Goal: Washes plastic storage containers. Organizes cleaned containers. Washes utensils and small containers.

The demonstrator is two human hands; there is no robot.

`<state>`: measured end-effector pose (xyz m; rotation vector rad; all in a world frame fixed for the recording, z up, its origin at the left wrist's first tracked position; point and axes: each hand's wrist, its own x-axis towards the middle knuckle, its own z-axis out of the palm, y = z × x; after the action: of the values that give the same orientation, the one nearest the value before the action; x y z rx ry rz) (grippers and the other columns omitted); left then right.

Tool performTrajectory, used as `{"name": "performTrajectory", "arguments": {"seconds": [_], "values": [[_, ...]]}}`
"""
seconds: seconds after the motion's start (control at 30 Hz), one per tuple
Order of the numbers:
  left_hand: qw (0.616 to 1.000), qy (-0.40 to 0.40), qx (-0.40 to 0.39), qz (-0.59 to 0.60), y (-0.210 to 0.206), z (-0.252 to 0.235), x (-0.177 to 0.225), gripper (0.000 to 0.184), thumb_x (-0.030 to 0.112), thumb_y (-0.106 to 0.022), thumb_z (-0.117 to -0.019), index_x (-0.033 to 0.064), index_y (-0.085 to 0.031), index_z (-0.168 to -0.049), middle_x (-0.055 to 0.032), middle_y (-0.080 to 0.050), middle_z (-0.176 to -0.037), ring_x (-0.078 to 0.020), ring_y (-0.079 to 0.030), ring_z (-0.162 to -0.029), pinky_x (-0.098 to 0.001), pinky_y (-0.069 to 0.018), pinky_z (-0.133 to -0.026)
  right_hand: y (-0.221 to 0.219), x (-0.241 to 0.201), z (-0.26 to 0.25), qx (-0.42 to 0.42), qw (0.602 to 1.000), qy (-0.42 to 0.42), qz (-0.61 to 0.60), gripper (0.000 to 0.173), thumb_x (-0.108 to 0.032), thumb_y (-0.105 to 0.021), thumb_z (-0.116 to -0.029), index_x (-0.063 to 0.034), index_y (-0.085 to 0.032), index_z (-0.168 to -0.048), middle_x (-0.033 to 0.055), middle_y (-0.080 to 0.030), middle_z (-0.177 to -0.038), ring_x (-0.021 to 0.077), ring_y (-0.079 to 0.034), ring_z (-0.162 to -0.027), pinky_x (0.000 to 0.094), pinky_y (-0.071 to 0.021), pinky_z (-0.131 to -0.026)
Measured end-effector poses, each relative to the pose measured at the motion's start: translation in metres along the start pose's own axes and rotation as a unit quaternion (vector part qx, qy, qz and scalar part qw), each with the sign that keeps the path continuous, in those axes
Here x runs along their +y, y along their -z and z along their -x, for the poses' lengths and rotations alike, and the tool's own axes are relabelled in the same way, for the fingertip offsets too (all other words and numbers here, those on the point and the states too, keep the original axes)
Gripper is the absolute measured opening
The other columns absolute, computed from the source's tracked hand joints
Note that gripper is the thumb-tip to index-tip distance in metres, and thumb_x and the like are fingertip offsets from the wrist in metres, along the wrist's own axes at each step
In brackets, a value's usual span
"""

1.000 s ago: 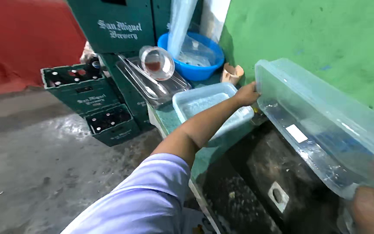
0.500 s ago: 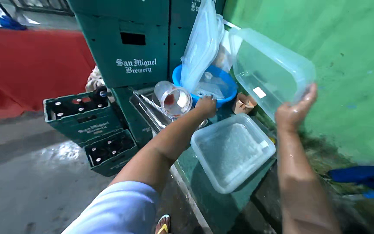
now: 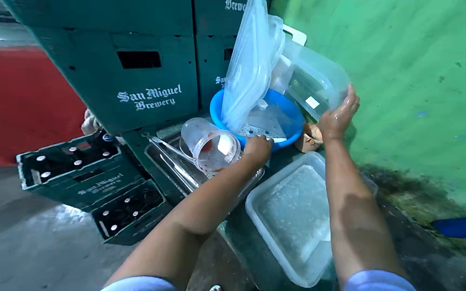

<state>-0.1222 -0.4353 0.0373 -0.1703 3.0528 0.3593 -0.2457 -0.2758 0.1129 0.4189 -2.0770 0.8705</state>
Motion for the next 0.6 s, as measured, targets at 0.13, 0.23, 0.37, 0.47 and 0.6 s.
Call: {"name": "performTrajectory", "arguments": {"seconds": [0.13, 0.23, 0.37, 0.47, 0.6], "values": [[1.000, -0.003, 0.000, -0.011, -0.003, -0.001, 0.002, 0.038, 0.006, -0.062, -0.0972, 0.0094, -0.062, -0.135, -0.0246, -0.061, -0.131, -0.0473, -0.056, -0.125, -0.0672, -0.0450, -0.099, -0.029, 0.004, 0.010, 0.016, 0.999, 0.038, 0.000, 0.073, 0.011, -0.062, -0.0800, 0.0017, -0.046, -0.150, 0.0289, -0.052, -0.144, 0.0444, -0.050, -0.136, 0.0472, -0.0443, -0.112], [1.000, -0.010, -0.005, -0.019, -0.003, -0.002, 0.001, 0.037, 0.006, -0.061, -0.0975, 0.0093, -0.062, -0.135, -0.0238, -0.062, -0.131, -0.0458, -0.057, -0.124, -0.0658, -0.0458, -0.099, -0.044, 0.004, 0.018, -0.036, 0.989, 0.136, 0.034, 0.074, 0.013, -0.065, -0.0767, 0.0022, -0.048, -0.148, 0.0281, -0.055, -0.143, 0.0479, -0.049, -0.137, 0.0625, -0.0344, -0.117], [1.000, -0.016, -0.007, -0.018, -0.002, 0.002, 0.000, 0.040, 0.006, -0.059, -0.0987, 0.0094, -0.060, -0.139, -0.0241, -0.062, -0.132, -0.0455, -0.057, -0.125, -0.0655, -0.0462, -0.099, -0.056, 0.003, 0.030, -0.121, 0.963, 0.226, 0.084, 0.059, 0.004, -0.056, -0.0936, -0.0130, -0.052, -0.149, 0.0188, -0.054, -0.150, 0.0451, -0.044, -0.144, 0.0754, -0.0234, -0.116], [1.000, -0.015, 0.001, -0.006, -0.003, 0.006, 0.001, 0.040, 0.006, -0.056, -0.1008, 0.0100, -0.059, -0.141, -0.0245, -0.061, -0.134, -0.0454, -0.057, -0.126, -0.0667, -0.0444, -0.100, -0.056, -0.004, 0.035, -0.183, 0.945, 0.256, 0.085, 0.073, 0.000, -0.069, -0.0859, -0.0186, -0.048, -0.154, 0.0176, -0.050, -0.154, 0.0437, -0.043, -0.145, 0.0734, -0.0263, -0.115], [0.999, -0.023, 0.024, -0.003, -0.009, 0.005, 0.001, 0.039, 0.007, -0.058, -0.0999, 0.0087, -0.061, -0.139, -0.0247, -0.063, -0.130, -0.0457, -0.059, -0.123, -0.0665, -0.0458, -0.098, -0.043, -0.024, 0.032, -0.277, 0.927, 0.227, 0.107, 0.091, -0.001, -0.075, -0.0811, -0.0219, -0.036, -0.161, 0.0167, -0.037, -0.163, 0.0431, -0.030, -0.152, 0.0735, -0.0190, -0.118]]}}
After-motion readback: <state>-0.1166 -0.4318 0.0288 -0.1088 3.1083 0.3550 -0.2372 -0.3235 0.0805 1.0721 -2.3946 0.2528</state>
